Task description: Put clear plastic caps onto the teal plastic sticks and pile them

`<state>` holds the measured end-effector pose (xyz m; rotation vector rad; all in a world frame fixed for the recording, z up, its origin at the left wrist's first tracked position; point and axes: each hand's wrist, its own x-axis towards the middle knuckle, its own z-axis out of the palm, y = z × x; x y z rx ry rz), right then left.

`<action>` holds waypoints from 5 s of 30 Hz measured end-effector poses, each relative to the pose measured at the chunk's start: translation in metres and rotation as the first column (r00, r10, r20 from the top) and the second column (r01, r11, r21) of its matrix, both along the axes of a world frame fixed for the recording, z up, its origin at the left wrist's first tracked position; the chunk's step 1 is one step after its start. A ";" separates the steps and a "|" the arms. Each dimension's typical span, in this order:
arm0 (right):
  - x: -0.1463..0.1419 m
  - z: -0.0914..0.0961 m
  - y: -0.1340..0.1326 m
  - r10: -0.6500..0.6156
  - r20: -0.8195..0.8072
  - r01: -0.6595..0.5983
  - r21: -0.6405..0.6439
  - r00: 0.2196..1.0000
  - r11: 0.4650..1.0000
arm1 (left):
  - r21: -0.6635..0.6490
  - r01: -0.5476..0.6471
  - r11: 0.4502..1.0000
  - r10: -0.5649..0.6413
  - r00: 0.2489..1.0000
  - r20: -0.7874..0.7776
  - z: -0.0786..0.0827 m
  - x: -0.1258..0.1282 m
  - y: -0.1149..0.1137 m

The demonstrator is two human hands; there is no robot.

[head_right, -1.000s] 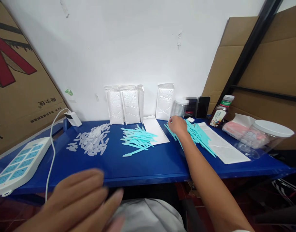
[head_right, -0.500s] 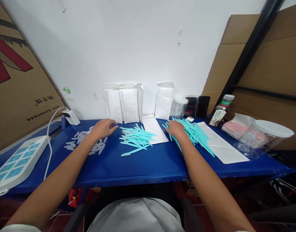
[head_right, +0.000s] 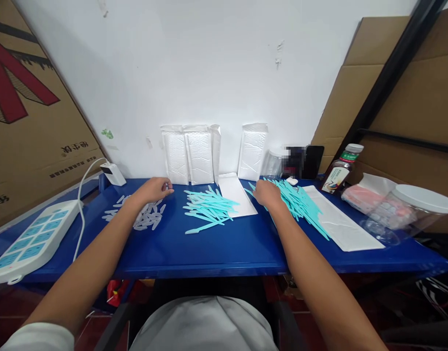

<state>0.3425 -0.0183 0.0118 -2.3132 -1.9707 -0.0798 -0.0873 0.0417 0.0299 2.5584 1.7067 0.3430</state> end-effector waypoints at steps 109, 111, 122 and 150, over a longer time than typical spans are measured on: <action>-0.054 0.015 -0.020 0.619 -0.689 -0.426 0.465 0.377 0.776 | -0.076 0.252 0.965 -0.041 0.431 0.901 -0.012 0.088 -0.052; -0.054 0.014 -0.020 0.633 -0.687 -0.437 0.477 0.355 0.763 | -0.081 0.231 0.970 -0.019 0.403 0.915 -0.013 0.090 -0.053; -0.064 0.012 -0.025 0.687 -0.658 -0.503 0.500 0.308 0.705 | -0.145 0.271 0.952 0.038 0.364 0.931 -0.020 0.100 -0.060; -0.072 -0.037 -0.001 0.703 -0.279 -0.605 0.365 0.655 0.708 | -0.067 0.471 0.880 -0.461 0.879 0.122 -0.033 0.096 -0.070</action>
